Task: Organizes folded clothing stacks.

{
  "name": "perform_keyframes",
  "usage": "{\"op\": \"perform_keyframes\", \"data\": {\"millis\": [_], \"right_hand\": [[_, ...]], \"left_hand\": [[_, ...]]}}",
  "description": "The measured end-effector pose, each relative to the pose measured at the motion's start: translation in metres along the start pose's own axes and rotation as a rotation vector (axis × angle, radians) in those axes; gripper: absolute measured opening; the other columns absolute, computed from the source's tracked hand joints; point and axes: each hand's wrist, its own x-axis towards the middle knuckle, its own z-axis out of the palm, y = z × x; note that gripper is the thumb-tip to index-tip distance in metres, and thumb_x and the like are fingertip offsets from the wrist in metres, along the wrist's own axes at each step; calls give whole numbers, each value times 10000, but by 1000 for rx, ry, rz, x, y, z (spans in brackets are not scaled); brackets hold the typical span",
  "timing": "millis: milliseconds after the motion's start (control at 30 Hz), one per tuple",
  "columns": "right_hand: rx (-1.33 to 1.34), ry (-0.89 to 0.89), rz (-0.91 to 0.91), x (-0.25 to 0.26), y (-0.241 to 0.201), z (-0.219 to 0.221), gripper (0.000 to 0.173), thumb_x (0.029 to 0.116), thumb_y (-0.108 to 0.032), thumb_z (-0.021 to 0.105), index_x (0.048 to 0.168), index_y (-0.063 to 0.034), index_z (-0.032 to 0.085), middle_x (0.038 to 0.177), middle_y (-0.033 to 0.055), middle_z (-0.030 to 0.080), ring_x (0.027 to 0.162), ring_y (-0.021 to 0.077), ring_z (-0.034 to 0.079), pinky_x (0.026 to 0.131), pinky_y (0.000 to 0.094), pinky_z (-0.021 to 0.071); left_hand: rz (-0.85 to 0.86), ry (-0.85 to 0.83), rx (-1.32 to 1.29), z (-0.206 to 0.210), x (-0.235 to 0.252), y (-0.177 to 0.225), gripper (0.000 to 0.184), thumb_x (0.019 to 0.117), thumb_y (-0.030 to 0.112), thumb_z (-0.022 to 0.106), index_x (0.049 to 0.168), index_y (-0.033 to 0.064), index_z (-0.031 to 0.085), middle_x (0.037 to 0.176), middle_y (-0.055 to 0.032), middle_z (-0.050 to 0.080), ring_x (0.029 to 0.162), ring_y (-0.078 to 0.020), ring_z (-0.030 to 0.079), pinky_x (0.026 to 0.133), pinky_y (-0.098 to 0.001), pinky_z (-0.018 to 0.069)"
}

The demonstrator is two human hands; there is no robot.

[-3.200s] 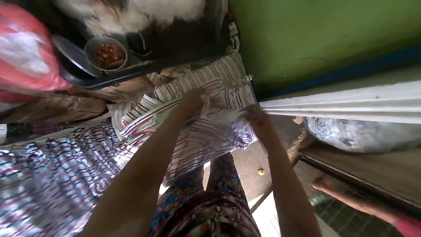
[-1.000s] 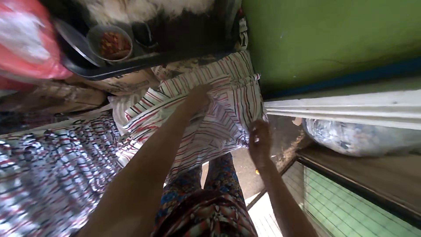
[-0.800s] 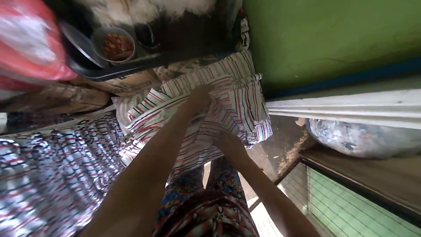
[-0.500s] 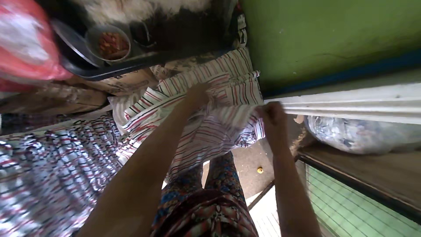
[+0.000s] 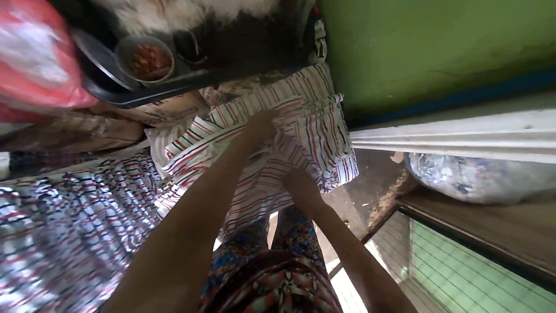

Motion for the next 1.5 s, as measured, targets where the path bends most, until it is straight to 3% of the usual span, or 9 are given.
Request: {"op": "perform_keyframes", "data": {"millis": [233, 500, 700, 900, 1000, 1133, 1233, 1367, 1500], "right_hand": [[227, 291, 142, 15, -4, -27, 224, 1010, -59, 588, 1149, 90, 681, 1146, 266, 669, 1069, 370, 673, 954, 490, 546], [-271, -50, -91, -3, -6, -1, 417, 960, 78, 526, 1351, -11, 642, 1501, 219, 528, 1202, 446, 639, 958, 564, 530], [-94, -232, 43, -2, -25, -53, 314, 1039, -14, 475, 1307, 42, 629, 1328, 252, 612, 1241, 405, 602, 1052, 530, 477], [293, 573, 278, -13, 29, -106, 265, 1037, -97, 553, 1188, 117, 596, 1081, 264, 662, 933, 319, 666, 841, 473, 551], [338, 556, 389, -3, 50, -99, 326, 1060, -164, 545, 1219, 116, 592, 1099, 285, 647, 980, 365, 650, 886, 523, 530], [401, 559, 388, 0, 49, -102, 298, 1056, -147, 557, 1204, 106, 612, 1043, 246, 676, 917, 295, 667, 857, 455, 546], [367, 582, 292, -7, 52, -106, 277, 1033, -121, 572, 1146, 122, 643, 1009, 242, 684, 895, 275, 667, 850, 421, 547], [256, 601, 92, -34, 25, -109, 235, 958, -7, 554, 1067, 154, 686, 976, 272, 699, 875, 307, 697, 827, 400, 571], [277, 417, 135, -22, 2, -117, 270, 948, 50, 535, 1151, 157, 676, 1121, 320, 684, 1025, 404, 686, 933, 486, 538]], "left_hand": [[-12, 8, -15, 0, -1, 2, 548, 955, 12, 609, 1491, 31, 495, 1491, -250, 497, 1393, -424, 464, 1129, -607, 366], [5, 16, -32, 2, 0, -3, 535, 954, 12, 608, 1479, 28, 507, 1496, -250, 491, 1397, -421, 457, 1128, -605, 364], [-5, -12, 8, -4, -4, 6, 586, 950, -29, 601, 1514, 26, 457, 1528, -248, 453, 1417, -428, 431, 1140, -602, 354], [122, -74, 131, -19, -6, 15, 663, 922, 34, 712, 1532, 58, 452, 1461, -274, 519, 1358, -474, 484, 1101, -663, 364], [125, -94, 228, -22, -5, 21, 693, 915, 264, 778, 1507, 56, 483, 1396, -269, 568, 1309, -467, 527, 1050, -683, 399], [109, -134, 278, -23, -17, 45, 632, 914, 329, 781, 1389, -31, 570, 1315, -290, 610, 1242, -479, 569, 1037, -683, 401], [207, -129, 201, -22, -49, 59, 426, 925, 263, 773, 1180, -65, 676, 1089, -268, 682, 1055, -440, 649, 949, -633, 478], [439, -174, 100, -18, -127, 79, 295, 887, 167, 767, 1037, -82, 715, 1006, -287, 693, 1029, -486, 643, 957, -665, 443], [371, -254, -81, -17, -150, 62, 323, 889, 100, 747, 1099, -136, 681, 1069, -312, 673, 1062, -464, 630, 974, -616, 448]]}}
